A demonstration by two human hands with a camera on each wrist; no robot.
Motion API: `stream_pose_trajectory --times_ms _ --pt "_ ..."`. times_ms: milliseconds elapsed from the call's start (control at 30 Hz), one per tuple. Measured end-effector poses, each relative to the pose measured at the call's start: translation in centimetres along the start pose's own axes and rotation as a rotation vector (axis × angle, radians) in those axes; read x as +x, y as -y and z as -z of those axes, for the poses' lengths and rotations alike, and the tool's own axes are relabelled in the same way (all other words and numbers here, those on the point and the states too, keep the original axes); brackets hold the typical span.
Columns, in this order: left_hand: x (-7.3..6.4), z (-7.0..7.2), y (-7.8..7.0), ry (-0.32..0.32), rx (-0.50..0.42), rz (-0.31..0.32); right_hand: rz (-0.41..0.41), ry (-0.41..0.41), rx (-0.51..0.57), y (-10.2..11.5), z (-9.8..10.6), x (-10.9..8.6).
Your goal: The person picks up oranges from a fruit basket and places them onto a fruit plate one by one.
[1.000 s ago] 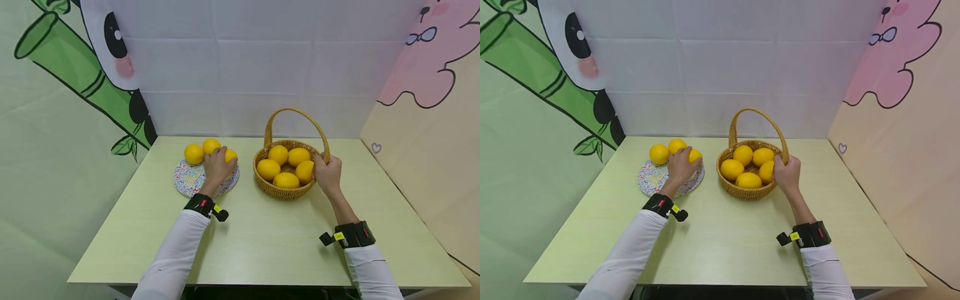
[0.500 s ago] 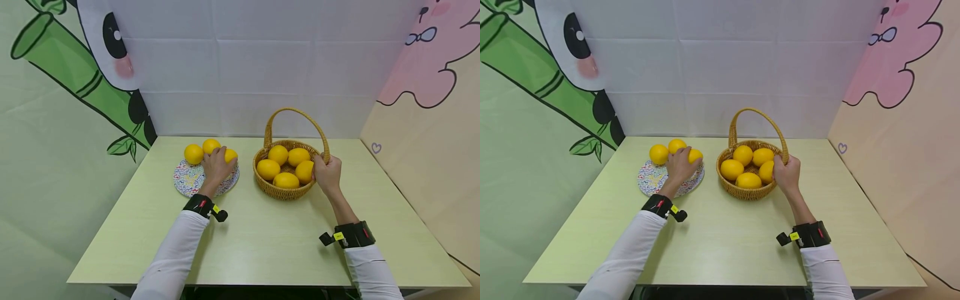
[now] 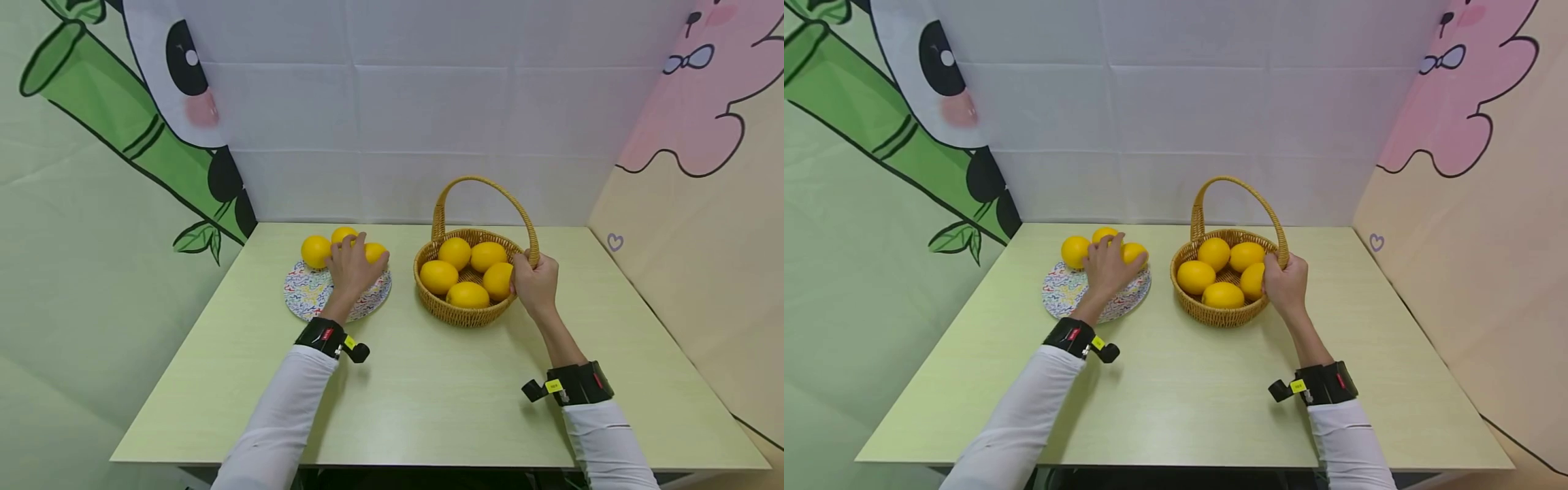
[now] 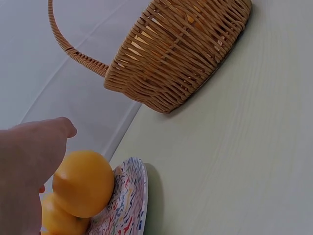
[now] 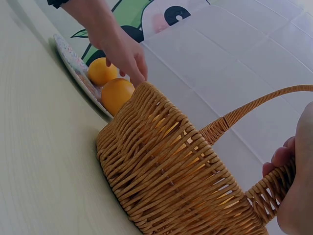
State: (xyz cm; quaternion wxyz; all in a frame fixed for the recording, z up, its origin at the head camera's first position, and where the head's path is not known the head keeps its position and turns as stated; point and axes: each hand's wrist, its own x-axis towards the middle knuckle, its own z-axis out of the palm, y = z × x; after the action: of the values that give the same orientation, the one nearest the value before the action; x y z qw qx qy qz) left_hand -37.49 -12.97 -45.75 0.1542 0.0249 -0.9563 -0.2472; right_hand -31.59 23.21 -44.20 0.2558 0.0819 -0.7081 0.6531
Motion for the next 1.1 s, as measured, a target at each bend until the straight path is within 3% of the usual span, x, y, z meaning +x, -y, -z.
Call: stream_pose_trajectory --times_ms 267,767,1100 --pt "-0.2 1.4 -1.0 0.015 -0.027 -0.016 -0.004 0.002 0.001 0.0 0.0 -0.1" --pt "-1.5 4.1 -3.7 0.088 -0.101 -0.159 -0.001 0.009 -0.002 0.2 0.0 -0.2" --pt "-2.8 4.7 -6.3 0.130 -0.116 -0.273 -0.005 0.007 -0.003 0.3 0.0 -0.1"
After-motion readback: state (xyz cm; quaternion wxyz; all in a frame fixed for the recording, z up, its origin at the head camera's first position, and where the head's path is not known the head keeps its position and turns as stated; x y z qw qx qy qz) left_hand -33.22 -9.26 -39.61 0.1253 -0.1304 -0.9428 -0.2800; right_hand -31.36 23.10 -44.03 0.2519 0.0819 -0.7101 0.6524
